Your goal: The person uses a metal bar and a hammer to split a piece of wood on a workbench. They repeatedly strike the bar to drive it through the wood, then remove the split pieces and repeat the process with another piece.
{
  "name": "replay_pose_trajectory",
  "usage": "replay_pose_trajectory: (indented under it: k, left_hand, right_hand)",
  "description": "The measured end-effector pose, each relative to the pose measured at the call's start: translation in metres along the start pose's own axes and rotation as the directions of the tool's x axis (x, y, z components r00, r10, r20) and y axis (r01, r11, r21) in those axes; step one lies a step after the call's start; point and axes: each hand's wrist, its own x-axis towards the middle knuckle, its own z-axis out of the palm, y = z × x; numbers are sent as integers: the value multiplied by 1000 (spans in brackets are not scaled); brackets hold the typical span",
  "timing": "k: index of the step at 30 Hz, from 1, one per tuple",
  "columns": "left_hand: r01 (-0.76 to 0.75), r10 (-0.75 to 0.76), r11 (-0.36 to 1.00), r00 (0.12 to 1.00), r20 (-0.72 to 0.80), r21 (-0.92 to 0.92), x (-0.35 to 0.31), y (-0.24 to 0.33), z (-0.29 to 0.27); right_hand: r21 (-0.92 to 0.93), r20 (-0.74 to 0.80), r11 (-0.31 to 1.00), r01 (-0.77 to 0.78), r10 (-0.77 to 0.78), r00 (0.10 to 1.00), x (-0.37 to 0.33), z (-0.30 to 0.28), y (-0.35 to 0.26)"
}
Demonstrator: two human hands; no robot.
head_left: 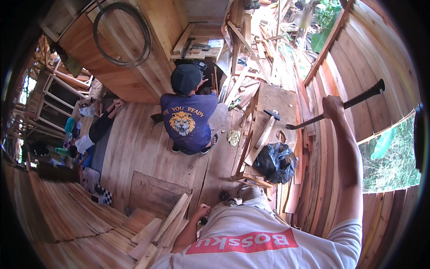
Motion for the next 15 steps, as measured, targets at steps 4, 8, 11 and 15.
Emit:
replay_pose_trajectory:
  k: [4, 8, 11, 15]
  left_hand:
    - [0, 1, 999, 1000, 24, -50, 13, 5, 3]
    - [-7, 7, 992, 1000, 3, -124, 10, 40, 15]
    - [-31, 33, 994, 999, 23, -107, 20, 46, 19]
    - [18, -18, 1000, 1000, 15, 23, 24, 69, 24]
  right_hand:
    - [13, -38, 1000, -6, 7, 999, 12, -4, 2]
    - [30, -8, 998, -52, 53, 999, 17, 0, 14]
    - [48, -48, 998, -43, 46, 998, 29, 2, 17]
    - [40, -145, 999, -36, 42, 989, 50, 13, 30]
